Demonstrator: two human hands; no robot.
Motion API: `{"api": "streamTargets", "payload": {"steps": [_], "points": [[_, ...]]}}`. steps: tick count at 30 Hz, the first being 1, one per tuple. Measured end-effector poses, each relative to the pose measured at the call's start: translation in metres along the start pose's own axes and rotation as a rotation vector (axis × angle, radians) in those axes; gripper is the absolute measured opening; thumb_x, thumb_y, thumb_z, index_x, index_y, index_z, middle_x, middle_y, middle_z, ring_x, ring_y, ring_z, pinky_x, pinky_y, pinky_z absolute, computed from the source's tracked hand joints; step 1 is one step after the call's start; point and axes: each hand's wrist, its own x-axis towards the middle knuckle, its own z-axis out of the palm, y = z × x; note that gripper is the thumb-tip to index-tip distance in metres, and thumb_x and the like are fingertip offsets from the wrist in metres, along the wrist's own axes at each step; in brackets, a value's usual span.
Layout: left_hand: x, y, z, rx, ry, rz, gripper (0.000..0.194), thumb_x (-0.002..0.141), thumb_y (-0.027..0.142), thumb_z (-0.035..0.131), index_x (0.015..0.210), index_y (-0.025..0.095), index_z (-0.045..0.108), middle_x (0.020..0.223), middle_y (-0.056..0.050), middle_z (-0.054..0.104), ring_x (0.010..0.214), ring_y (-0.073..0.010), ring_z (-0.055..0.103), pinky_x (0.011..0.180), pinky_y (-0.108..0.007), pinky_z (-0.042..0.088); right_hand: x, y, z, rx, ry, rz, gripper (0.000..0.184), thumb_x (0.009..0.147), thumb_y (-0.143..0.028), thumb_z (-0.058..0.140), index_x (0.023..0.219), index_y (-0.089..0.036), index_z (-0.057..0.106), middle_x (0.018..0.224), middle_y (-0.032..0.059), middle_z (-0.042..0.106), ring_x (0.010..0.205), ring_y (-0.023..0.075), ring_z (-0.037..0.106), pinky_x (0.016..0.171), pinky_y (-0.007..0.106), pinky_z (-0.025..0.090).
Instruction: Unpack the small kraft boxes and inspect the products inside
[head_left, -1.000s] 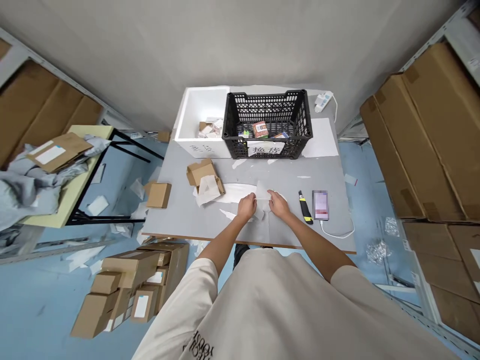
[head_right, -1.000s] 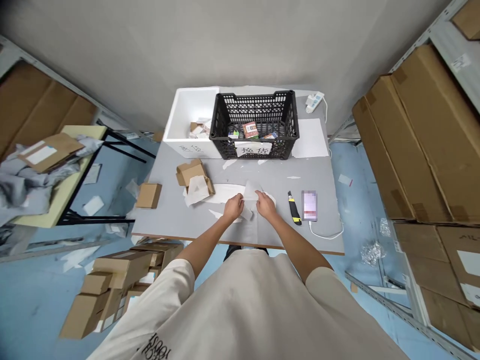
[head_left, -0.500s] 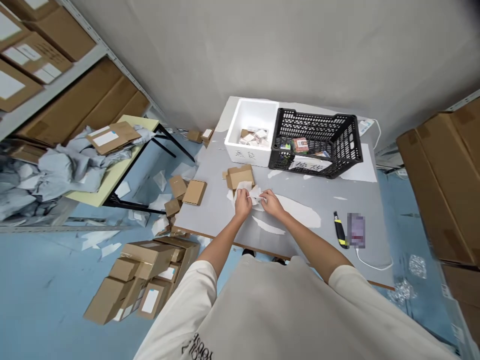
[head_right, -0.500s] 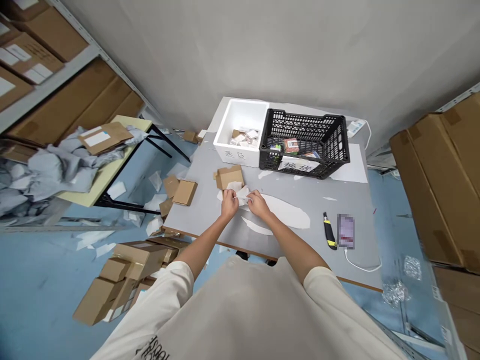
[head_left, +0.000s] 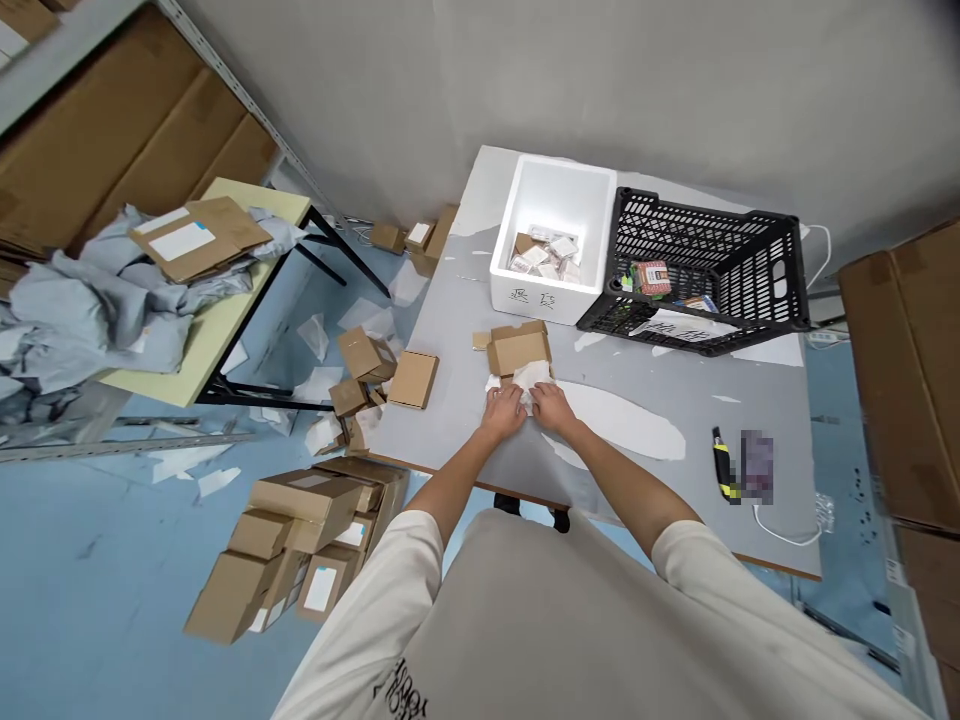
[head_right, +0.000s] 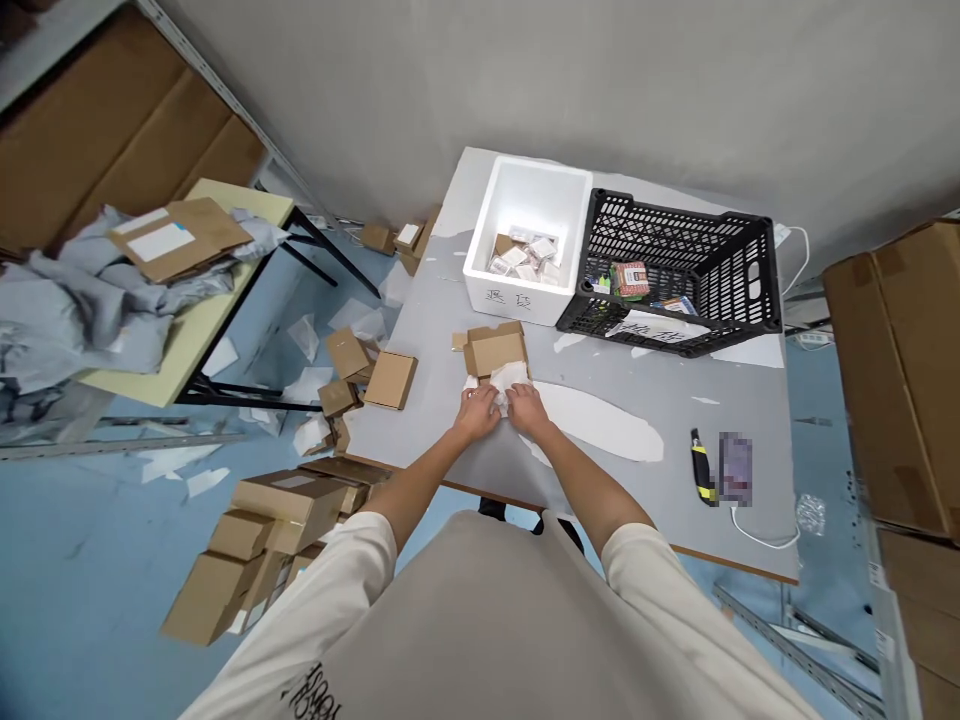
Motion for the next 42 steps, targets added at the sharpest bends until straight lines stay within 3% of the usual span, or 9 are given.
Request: {"api": "streamTargets", "payload": {"steps": [3, 7, 11, 15, 19, 22, 27, 32, 42], "points": [[0.002, -0.001, 0.004, 0.058, -0.073, -0.009, 0.050, 0.091, 0.026, 0.047, 0.140, 0.022, 0.043, 0.148, -0.012, 0.048, 0.145, -0.0291, 0.029, 0.117, -0.054, 0.017, 0.000, -0.001, 0.004, -0.051, -0.062, 0.036, 0.045, 0.090, -0.021, 0.047, 0.134, -0.020, 0.056, 0.140, 0.0143, 0.054, 0.132, 0.0324, 0.039, 0.108, 0.052, 0.027], [0.008, -0.003, 0.011, 0.097, -0.119, 0.016, 0.053, 0.091, 0.035, 0.049, 0.143, 0.021, 0.043, 0.149, -0.014, 0.046, 0.150, -0.0319, 0.018, 0.119, -0.060, 0.005, -0.001, -0.004, 0.002, -0.056, -0.107, 0.050, 0.044, 0.092, -0.024, 0.044, 0.135, -0.020, 0.055, 0.140, 0.0138, 0.055, 0.129, 0.0320, 0.041, 0.105, 0.052, 0.027], [0.011, -0.003, 0.013, 0.099, -0.078, 0.032, 0.052, 0.091, 0.045, 0.051, 0.137, 0.021, 0.052, 0.142, -0.015, 0.051, 0.151, -0.0348, 0.011, 0.119, -0.063, -0.003, -0.006, -0.005, -0.005, -0.026, 0.018, 0.092, 0.041, 0.093, -0.023, 0.043, 0.131, -0.021, 0.058, 0.142, 0.0134, 0.050, 0.130, 0.0300, 0.039, 0.106, 0.048, 0.027], [0.004, -0.001, 0.006, 0.091, -0.018, -0.017, 0.047, 0.093, 0.047, 0.047, 0.133, 0.023, 0.056, 0.146, -0.015, 0.046, 0.148, -0.0358, 0.020, 0.120, -0.062, 0.005, -0.015, 0.000, -0.010, 0.007, 0.166, 0.260, 0.039, 0.094, -0.028, 0.043, 0.130, -0.020, 0.058, 0.148, 0.0150, 0.041, 0.130, 0.0318, 0.037, 0.105, 0.048, 0.030], [-0.010, -0.003, 0.002, 0.034, 0.034, -0.086, 0.053, 0.093, 0.052, 0.047, 0.138, 0.024, 0.051, 0.153, -0.015, 0.036, 0.142, -0.0366, 0.028, 0.117, -0.058, 0.019, -0.021, 0.007, -0.009, 0.085, 0.149, 0.345, 0.041, 0.094, -0.034, 0.045, 0.132, -0.023, 0.055, 0.153, 0.0141, 0.036, 0.132, 0.0333, 0.038, 0.105, 0.051, 0.033], [-0.018, -0.004, 0.007, 0.003, 0.040, -0.196, 0.062, 0.092, 0.056, 0.047, 0.145, 0.025, 0.044, 0.158, -0.016, 0.028, 0.141, -0.0383, 0.030, 0.114, -0.054, 0.027, -0.024, 0.007, -0.005, 0.166, 0.122, 0.374, 0.043, 0.094, -0.037, 0.045, 0.135, -0.026, 0.052, 0.147, 0.0131, 0.044, 0.127, 0.0316, 0.044, 0.101, 0.049, 0.038], [-0.024, 0.003, 0.024, -0.045, -0.073, -0.331, 0.072, 0.089, 0.062, 0.048, 0.152, 0.029, 0.035, 0.156, -0.016, 0.031, 0.137, -0.0397, 0.036, 0.110, -0.053, 0.031, -0.030, 0.001, 0.003, 0.217, 0.063, 0.341, 0.050, 0.094, -0.042, 0.046, 0.142, -0.028, 0.046, 0.145, 0.0100, 0.046, 0.125, 0.0295, 0.048, 0.100, 0.045, 0.041], [-0.033, 0.016, 0.032, 0.007, -0.010, -0.345, 0.070, 0.088, 0.058, 0.052, 0.150, 0.028, 0.039, 0.152, -0.017, 0.034, 0.136, -0.0393, 0.036, 0.110, -0.054, 0.029, -0.042, 0.002, 0.008, 0.168, 0.058, 0.315, 0.054, 0.093, -0.046, 0.049, 0.144, -0.030, 0.043, 0.149, 0.0101, 0.040, 0.130, 0.0298, 0.044, 0.103, 0.043, 0.040], [-0.091, 0.047, 0.006, 0.051, 0.084, -0.433, 0.067, 0.090, 0.054, 0.051, 0.150, 0.027, 0.038, 0.149, -0.017, 0.037, 0.135, -0.0369, 0.035, 0.109, -0.051, 0.030, -0.065, -0.012, 0.005, 0.209, 0.194, 0.062, 0.058, 0.083, -0.036, 0.060, 0.138, -0.021, 0.048, 0.141, 0.0140, 0.042, 0.128, 0.0330, 0.043, 0.106, 0.045, 0.040]]}}
